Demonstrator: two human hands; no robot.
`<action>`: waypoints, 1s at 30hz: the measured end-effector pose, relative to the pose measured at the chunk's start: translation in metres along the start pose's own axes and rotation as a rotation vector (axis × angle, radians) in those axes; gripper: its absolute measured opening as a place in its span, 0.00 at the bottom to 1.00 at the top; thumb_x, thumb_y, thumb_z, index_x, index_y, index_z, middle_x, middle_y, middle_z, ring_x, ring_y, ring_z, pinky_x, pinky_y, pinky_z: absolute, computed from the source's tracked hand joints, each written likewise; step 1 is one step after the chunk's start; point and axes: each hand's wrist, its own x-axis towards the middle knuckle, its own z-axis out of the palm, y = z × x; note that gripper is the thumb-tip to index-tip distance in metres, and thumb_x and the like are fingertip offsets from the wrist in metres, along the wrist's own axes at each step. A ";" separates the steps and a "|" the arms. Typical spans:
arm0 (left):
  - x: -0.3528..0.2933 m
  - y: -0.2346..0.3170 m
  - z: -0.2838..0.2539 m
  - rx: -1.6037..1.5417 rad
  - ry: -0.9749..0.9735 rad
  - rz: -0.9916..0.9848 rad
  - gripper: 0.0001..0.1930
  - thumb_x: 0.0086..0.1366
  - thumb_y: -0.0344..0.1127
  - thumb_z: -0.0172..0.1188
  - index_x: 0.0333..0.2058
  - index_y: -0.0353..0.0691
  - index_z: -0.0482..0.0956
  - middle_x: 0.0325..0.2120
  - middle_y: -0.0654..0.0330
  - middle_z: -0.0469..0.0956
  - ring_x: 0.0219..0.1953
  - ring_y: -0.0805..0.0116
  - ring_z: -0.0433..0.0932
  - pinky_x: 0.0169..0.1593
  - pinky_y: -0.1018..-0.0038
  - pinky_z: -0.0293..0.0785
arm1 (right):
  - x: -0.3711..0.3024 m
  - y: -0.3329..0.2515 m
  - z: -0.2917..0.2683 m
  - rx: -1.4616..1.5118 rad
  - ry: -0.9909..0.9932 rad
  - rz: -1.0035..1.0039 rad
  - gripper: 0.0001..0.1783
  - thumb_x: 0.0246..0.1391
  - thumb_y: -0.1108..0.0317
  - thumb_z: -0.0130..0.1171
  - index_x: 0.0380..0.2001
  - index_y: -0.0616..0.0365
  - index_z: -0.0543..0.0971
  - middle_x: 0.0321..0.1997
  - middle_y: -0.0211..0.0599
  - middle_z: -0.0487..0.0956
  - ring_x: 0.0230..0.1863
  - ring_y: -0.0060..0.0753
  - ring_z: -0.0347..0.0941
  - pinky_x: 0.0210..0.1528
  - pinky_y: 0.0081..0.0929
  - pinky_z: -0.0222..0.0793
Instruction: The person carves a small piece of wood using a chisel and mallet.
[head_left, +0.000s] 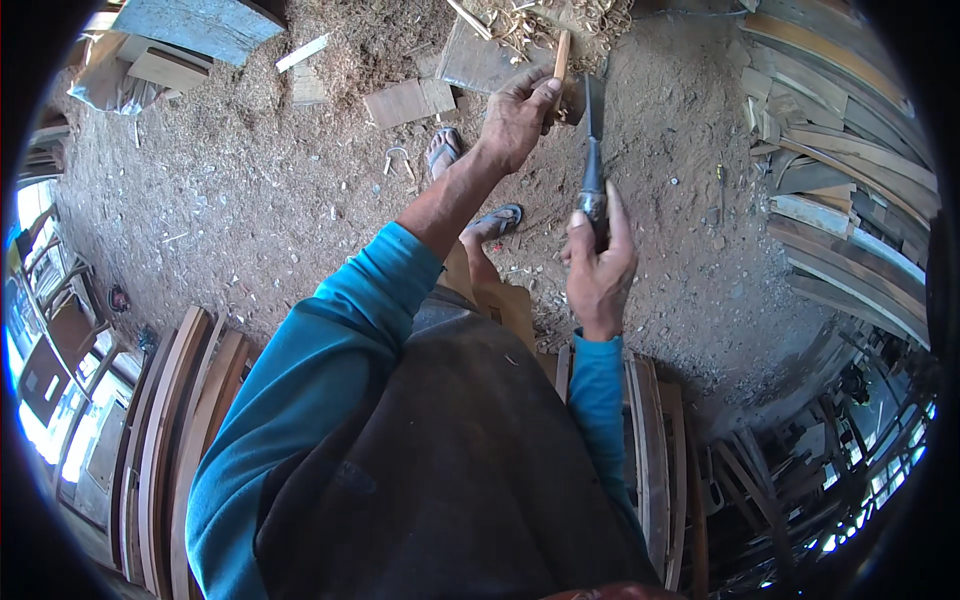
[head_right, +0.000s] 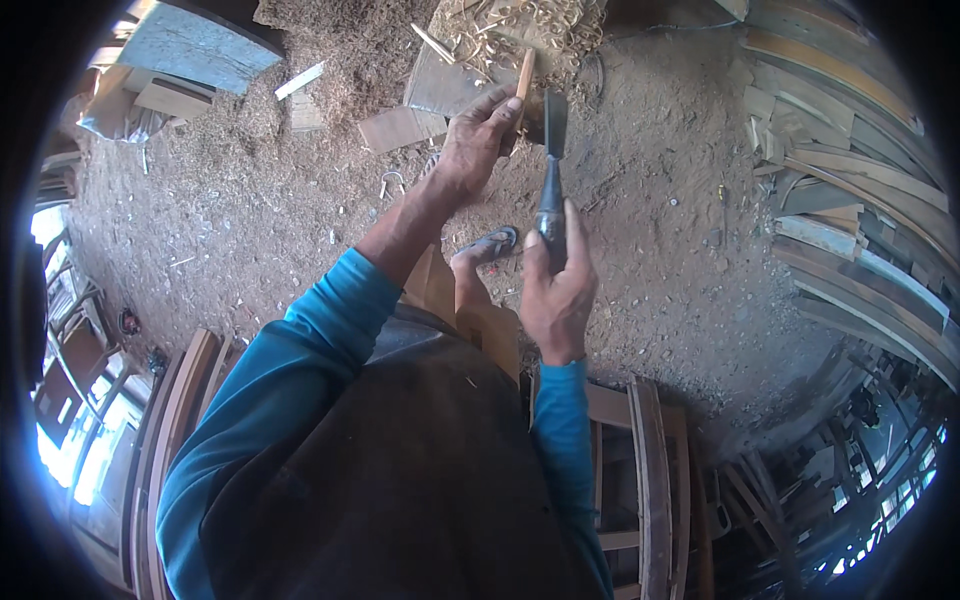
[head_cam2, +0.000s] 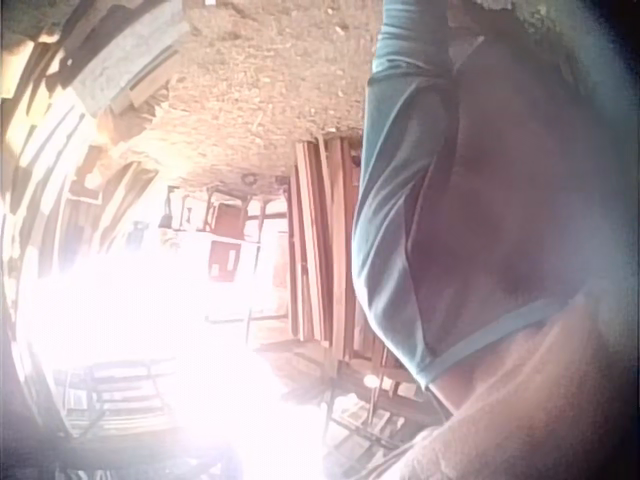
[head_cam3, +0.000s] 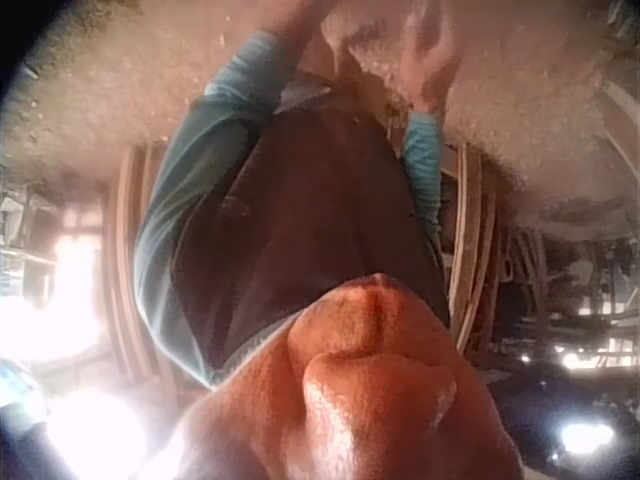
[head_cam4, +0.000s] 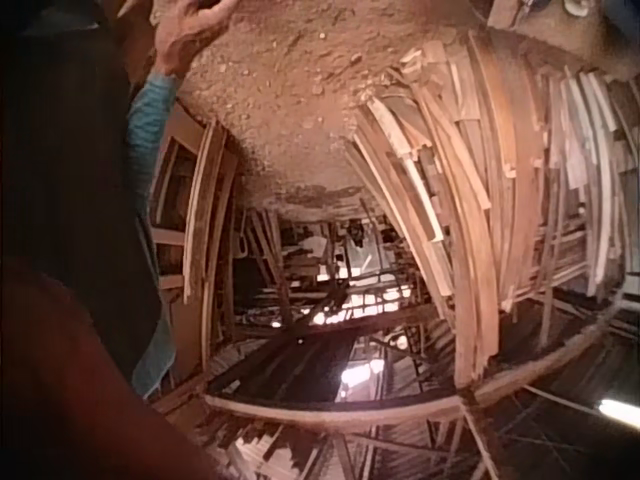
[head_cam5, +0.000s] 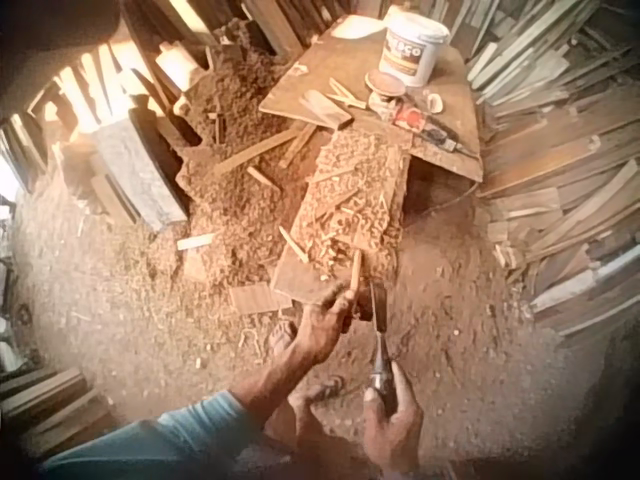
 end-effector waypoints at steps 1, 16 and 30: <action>0.000 0.001 0.003 0.008 0.013 0.009 0.22 0.78 0.44 0.58 0.63 0.37 0.78 0.28 0.66 0.79 0.27 0.79 0.72 0.31 0.78 0.72 | -0.004 -0.004 0.002 0.004 -0.023 0.054 0.32 0.68 0.64 0.59 0.70 0.69 0.67 0.50 0.56 0.83 0.45 0.44 0.84 0.48 0.39 0.78; 0.008 0.003 -0.001 0.024 -0.083 0.068 0.21 0.80 0.42 0.55 0.66 0.41 0.76 0.25 0.69 0.76 0.24 0.80 0.69 0.27 0.78 0.69 | 0.034 -0.011 0.014 -0.199 -0.087 -0.081 0.29 0.70 0.66 0.53 0.71 0.66 0.67 0.47 0.64 0.83 0.48 0.58 0.85 0.48 0.46 0.78; 0.015 -0.002 0.000 -0.059 -0.072 0.033 0.21 0.79 0.41 0.58 0.66 0.44 0.77 0.26 0.71 0.76 0.24 0.82 0.68 0.27 0.80 0.67 | 0.092 -0.021 0.022 -0.238 -0.087 -0.046 0.30 0.70 0.66 0.51 0.72 0.64 0.65 0.58 0.69 0.79 0.56 0.64 0.81 0.55 0.48 0.77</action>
